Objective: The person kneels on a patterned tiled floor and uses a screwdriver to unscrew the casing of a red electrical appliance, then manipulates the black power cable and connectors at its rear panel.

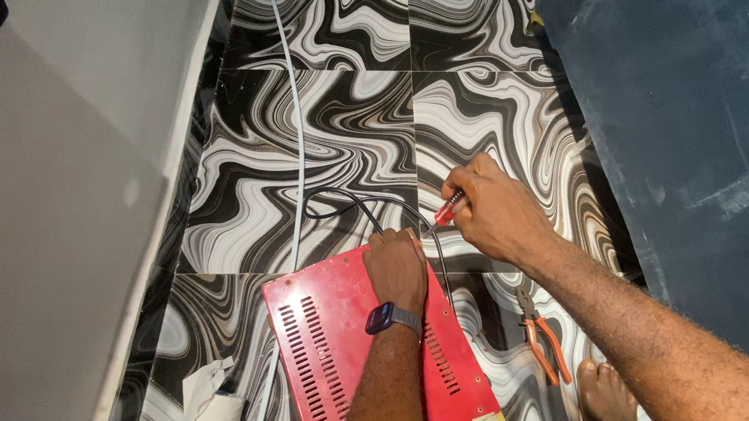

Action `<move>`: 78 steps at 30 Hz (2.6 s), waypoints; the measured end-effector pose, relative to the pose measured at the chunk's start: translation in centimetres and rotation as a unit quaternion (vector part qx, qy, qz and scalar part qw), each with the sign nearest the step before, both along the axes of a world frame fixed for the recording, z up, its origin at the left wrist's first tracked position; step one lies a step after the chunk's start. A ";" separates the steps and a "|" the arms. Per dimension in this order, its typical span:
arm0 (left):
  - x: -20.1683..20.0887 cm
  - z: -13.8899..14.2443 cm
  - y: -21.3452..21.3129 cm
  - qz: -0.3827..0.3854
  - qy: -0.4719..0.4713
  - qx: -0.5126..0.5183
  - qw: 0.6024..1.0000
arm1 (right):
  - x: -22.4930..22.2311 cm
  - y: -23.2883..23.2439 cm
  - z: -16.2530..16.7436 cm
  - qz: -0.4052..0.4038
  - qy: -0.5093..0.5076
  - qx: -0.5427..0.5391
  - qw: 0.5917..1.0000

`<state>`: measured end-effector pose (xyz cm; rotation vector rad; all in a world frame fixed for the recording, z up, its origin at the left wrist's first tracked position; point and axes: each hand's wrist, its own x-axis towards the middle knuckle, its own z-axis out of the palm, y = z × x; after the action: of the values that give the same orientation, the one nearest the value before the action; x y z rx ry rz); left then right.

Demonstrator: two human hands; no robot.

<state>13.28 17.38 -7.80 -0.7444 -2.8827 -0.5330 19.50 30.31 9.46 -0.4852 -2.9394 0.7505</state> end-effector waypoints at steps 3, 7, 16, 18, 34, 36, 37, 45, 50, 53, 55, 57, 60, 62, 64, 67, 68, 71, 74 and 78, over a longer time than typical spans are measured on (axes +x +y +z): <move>-0.1 -0.4 -0.3 -0.019 0.002 0.012 1.000 | 0.0 0.0 0.0 -0.006 0.016 0.009 1.000; -0.4 -1.2 -1.3 -0.068 -0.016 0.048 0.996 | 0.0 0.2 -0.2 -0.008 0.033 0.005 0.999; -4.9 -2.8 -3.6 0.067 -0.308 0.476 0.821 | 0.0 -0.6 -0.1 0.002 0.039 -0.018 0.999; -5.7 -3.0 -4.8 0.062 -0.352 0.552 0.754 | -0.2 -0.9 0.1 0.007 0.006 -0.028 1.000; -6.7 -3.1 -6.3 0.048 -0.422 0.573 0.701 | -2.9 -2.6 -1.6 0.025 0.036 0.010 0.999; -6.7 -3.3 -6.4 0.040 -0.421 0.581 0.695 | -3.1 -2.8 -1.8 0.006 -0.010 0.001 1.000; -6.8 -3.4 -6.4 0.035 -0.420 0.584 0.693 | -3.2 -2.9 -1.9 0.006 -0.006 0.002 1.000; -6.8 -3.6 -6.4 0.025 -0.408 0.583 0.702 | -3.0 -2.9 -2.0 0.008 0.014 0.006 1.000; -6.8 -3.7 -6.2 0.025 -0.409 0.581 0.703 | -2.7 -2.5 -2.2 0.010 0.025 0.017 0.999; -6.7 -3.8 -6.2 0.031 -0.408 0.572 0.711 | -2.8 -2.6 -2.0 0.011 0.001 0.016 1.000; -6.6 -3.7 -6.2 0.042 -0.403 0.554 0.727 | -2.9 -2.8 -1.8 0.020 -0.007 0.018 1.000; -6.5 -3.6 -6.2 0.044 -0.395 0.546 0.737 | -3.1 -3.1 -1.5 0.039 -0.002 0.026 0.999; -6.6 -3.6 -6.2 0.040 -0.396 0.542 0.740 | -3.7 -3.7 -1.3 0.061 -0.015 0.109 0.992; -6.5 -3.8 -6.2 0.046 -0.401 0.541 0.738 | -4.3 -3.6 -1.3 0.073 -0.048 0.117 0.989; -6.7 -3.9 -6.0 0.050 -0.400 0.547 0.733 | -5.0 -3.5 -1.3 0.101 -0.065 0.122 0.985; -6.7 -4.2 -6.0 0.053 -0.392 0.535 0.746 | -6.1 -3.3 -1.4 0.172 -0.058 0.117 0.976; -6.7 -4.2 -6.0 0.054 -0.394 0.534 0.746 | -6.3 -3.0 -1.4 0.196 -0.046 0.118 0.972; -6.7 -4.2 -5.8 0.046 -0.394 0.539 0.743 | -6.8 -2.4 -1.1 0.246 -0.066 0.113 0.960; -6.7 -4.1 -5.8 0.044 -0.393 0.544 0.740 | -7.0 -1.7 -0.8 0.287 -0.087 0.098 0.949; -6.5 -3.9 -6.0 0.042 -0.390 0.536 0.748 | -7.2 -0.9 -0.5 0.400 -0.044 0.110 0.909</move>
<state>6.73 11.37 -11.70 -0.1588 -2.3307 -2.6339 12.26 29.39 8.91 0.7730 -3.2056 0.4115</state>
